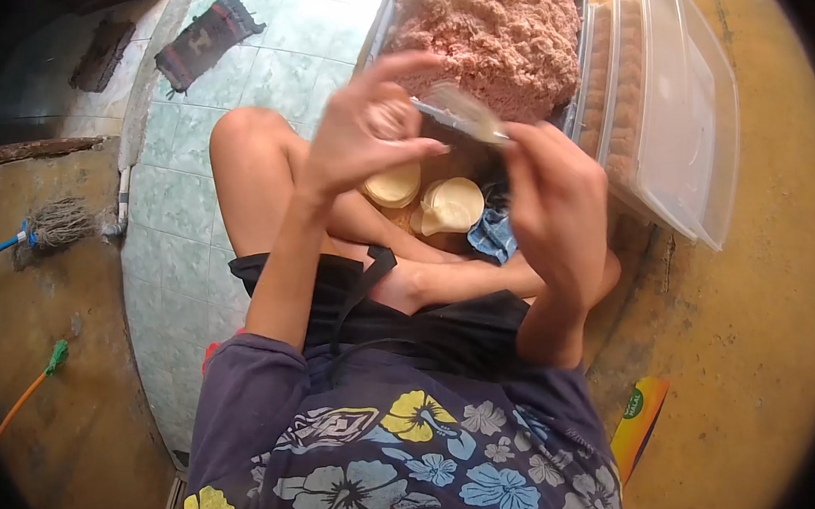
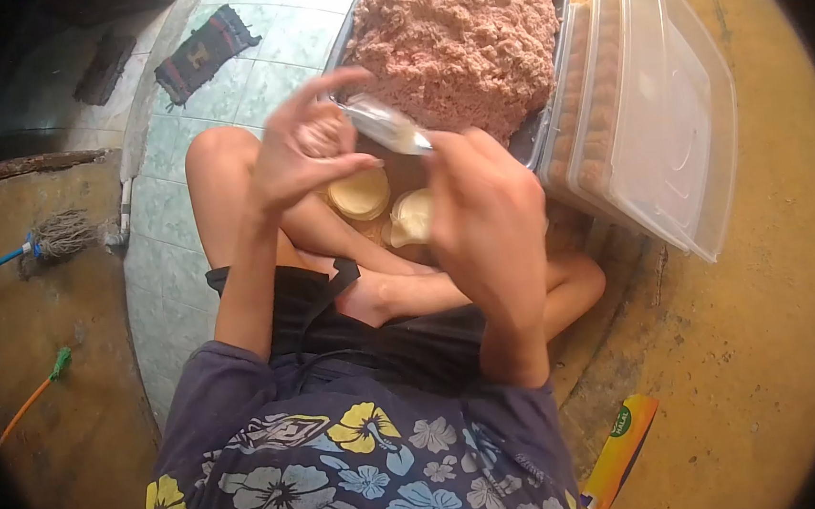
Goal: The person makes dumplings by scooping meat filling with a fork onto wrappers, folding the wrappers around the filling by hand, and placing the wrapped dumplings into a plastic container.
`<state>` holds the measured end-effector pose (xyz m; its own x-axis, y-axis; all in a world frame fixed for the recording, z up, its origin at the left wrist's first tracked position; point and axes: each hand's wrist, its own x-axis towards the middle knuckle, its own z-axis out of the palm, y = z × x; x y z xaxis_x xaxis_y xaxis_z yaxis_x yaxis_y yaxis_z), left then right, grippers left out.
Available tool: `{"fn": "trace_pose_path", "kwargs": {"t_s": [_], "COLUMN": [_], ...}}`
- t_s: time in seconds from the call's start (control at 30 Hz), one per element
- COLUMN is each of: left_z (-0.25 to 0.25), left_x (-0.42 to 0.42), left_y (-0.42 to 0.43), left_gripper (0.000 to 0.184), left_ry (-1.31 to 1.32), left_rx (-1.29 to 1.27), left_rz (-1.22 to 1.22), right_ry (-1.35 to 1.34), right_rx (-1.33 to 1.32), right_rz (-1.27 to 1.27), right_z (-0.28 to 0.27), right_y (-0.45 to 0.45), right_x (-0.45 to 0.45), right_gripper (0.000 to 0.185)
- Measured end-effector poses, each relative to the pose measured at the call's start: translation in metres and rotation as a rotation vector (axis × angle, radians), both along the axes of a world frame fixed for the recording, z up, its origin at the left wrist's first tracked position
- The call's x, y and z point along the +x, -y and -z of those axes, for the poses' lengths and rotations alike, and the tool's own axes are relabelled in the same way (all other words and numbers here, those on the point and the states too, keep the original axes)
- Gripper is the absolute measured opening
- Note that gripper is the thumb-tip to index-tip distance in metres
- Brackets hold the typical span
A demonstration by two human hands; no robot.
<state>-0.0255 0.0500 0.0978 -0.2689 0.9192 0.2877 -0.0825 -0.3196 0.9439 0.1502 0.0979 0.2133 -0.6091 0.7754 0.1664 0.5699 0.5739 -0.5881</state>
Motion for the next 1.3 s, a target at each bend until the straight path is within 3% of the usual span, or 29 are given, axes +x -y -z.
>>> {"fn": "trace_pose_path", "kwargs": {"t_s": [0.07,0.1,0.17,0.23,0.3,0.33,0.43,0.47,0.57,0.67,0.73,0.77,0.83,0.87,0.9,0.97,1.13,1.3], "left_z": [0.011,0.013,0.015,0.001,0.0,0.011,0.014,0.004,0.015,0.007,-0.01,-0.009,-0.009,-0.017,-0.014,-0.007,-0.018,-0.02], "left_x": [0.007,0.007,0.0,-0.008,-0.027,-0.033,-0.023,-0.025,-0.045,-0.008,0.001,0.008,0.015,0.008,0.005,0.004,0.026,0.034], "left_y": [-0.001,-0.002,-0.008,-0.002,-0.001,-0.003,-0.012,-0.005,0.001,-0.015,-0.016,-0.015,-0.021,-0.015,-0.012,-0.013,-0.021,-0.014], "left_gripper": [0.068,0.069,0.07,0.073,0.076,0.082,0.09,0.091,0.095,0.084,0.07,0.072,0.075,0.083,0.086,0.092,0.081,0.086], "left_ry": [-0.414,-0.421,-0.439,-0.032,0.345,0.403,-0.157,0.154,0.38,0.174,-0.07,-0.12,-0.228,-0.169,-0.015,0.294,-0.253,-0.21], "left_rx": [-0.135,-0.156,-0.188,-0.133,-0.037,-0.182,-0.061,-0.085,-0.149,-0.106,-0.081,-0.123,-0.19,-0.172,-0.119,-0.008,0.017,-0.071], "left_rz": [-0.04,-0.128,-0.324,-0.062,0.121,0.097,0.029,0.273,0.185,0.107,0.101,0.059,-0.067,0.065,0.169,0.385,0.059,-0.022], "right_ry": [0.284,0.424,0.761,1.005,0.889,0.831,0.793,0.68,0.284,0.158,0.086,0.052,0.213,0.135,0.066,-0.003,0.136,0.244], "right_rx": [0.181,0.278,0.44,0.423,0.566,0.618,0.478,0.422,0.182,-0.234,-0.321,-0.359,-0.177,-0.232,-0.296,-0.261,-0.162,0.023], "right_rz": [-0.11,-0.169,0.096,0.134,0.089,0.073,-0.038,-0.072,0.05,0.217,0.062,-0.005,0.096,0.162,0.232,0.139,-0.028,0.009], "right_z": [0.013,0.016,0.016,0.058,0.099,0.109,0.093,0.086,0.05,-0.004,0.011,0.014,-0.011,-0.015,-0.017,-0.017,-0.01,-0.01], "right_y": [-0.021,-0.032,-0.067,-0.104,-0.117,-0.115,-0.102,-0.089,-0.067,-0.042,-0.041,-0.038,-0.039,-0.035,-0.03,-0.021,-0.017,-0.013], "right_x": [-0.009,-0.012,-0.013,-0.017,-0.021,-0.023,-0.021,-0.018,-0.006,-0.012,-0.015,-0.012,0.011,0.017,0.024,0.023,0.013,0.009], "right_gripper": [0.012,0.013,0.012,0.013,0.014,0.015,0.014,0.015,0.007,0.005,0.005,0.005,0.005,0.005,0.005,0.005,0.006,0.007]}}
